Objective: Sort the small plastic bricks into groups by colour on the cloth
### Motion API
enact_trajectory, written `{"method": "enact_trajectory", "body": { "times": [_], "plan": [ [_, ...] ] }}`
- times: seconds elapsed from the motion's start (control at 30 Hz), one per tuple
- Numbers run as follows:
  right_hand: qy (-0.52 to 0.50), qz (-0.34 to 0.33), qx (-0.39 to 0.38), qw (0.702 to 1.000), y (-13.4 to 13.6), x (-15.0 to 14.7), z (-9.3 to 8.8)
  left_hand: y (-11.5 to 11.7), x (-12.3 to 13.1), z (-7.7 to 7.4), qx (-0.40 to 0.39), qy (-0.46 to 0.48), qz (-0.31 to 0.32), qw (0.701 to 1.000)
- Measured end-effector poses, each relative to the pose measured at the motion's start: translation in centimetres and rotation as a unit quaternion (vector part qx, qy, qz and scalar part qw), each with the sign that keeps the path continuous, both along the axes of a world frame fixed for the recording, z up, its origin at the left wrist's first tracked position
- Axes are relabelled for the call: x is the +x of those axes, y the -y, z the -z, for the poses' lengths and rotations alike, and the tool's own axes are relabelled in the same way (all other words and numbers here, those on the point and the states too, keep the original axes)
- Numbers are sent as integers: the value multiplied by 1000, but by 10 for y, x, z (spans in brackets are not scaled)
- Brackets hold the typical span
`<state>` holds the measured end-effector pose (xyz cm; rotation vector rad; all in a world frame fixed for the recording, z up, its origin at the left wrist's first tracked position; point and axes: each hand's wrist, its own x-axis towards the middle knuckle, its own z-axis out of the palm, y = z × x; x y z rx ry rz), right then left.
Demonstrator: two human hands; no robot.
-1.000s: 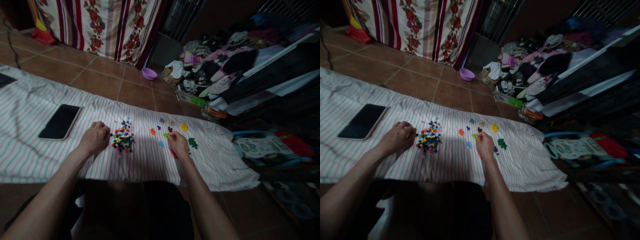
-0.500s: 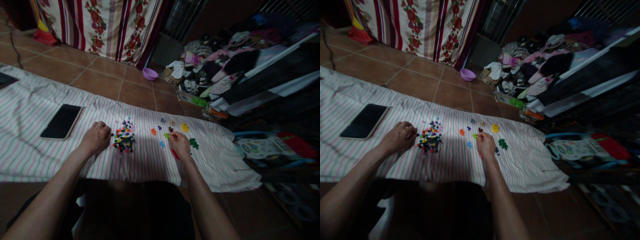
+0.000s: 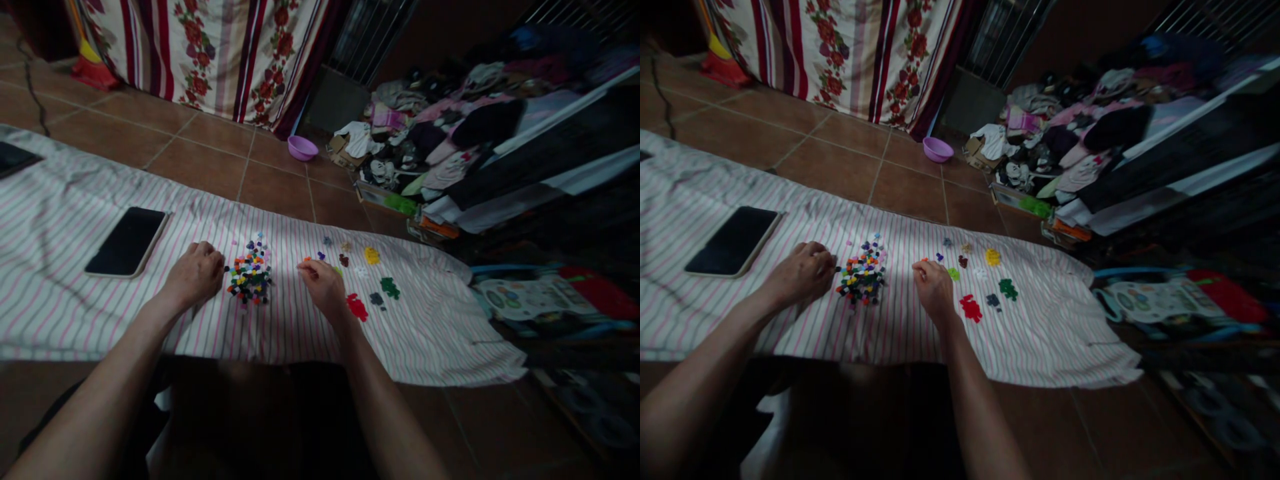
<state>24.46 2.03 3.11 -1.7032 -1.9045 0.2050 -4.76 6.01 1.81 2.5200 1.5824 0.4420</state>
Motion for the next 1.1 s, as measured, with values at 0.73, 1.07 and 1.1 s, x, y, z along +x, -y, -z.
{"method": "enact_trajectory", "body": {
  "times": [0.73,1.07,1.1],
  "plan": [
    [-34,-149,-78,985,19,-64,9,4,3,-10,-21,-43,-23,999],
    [-35,-107,-81,990,4,-70,8,3,4,-10,-27,-59,-19,998],
    [-35,-105,-78,991,3,-70,7,2,4,-10,-25,-57,-19,998]
  ]
}}
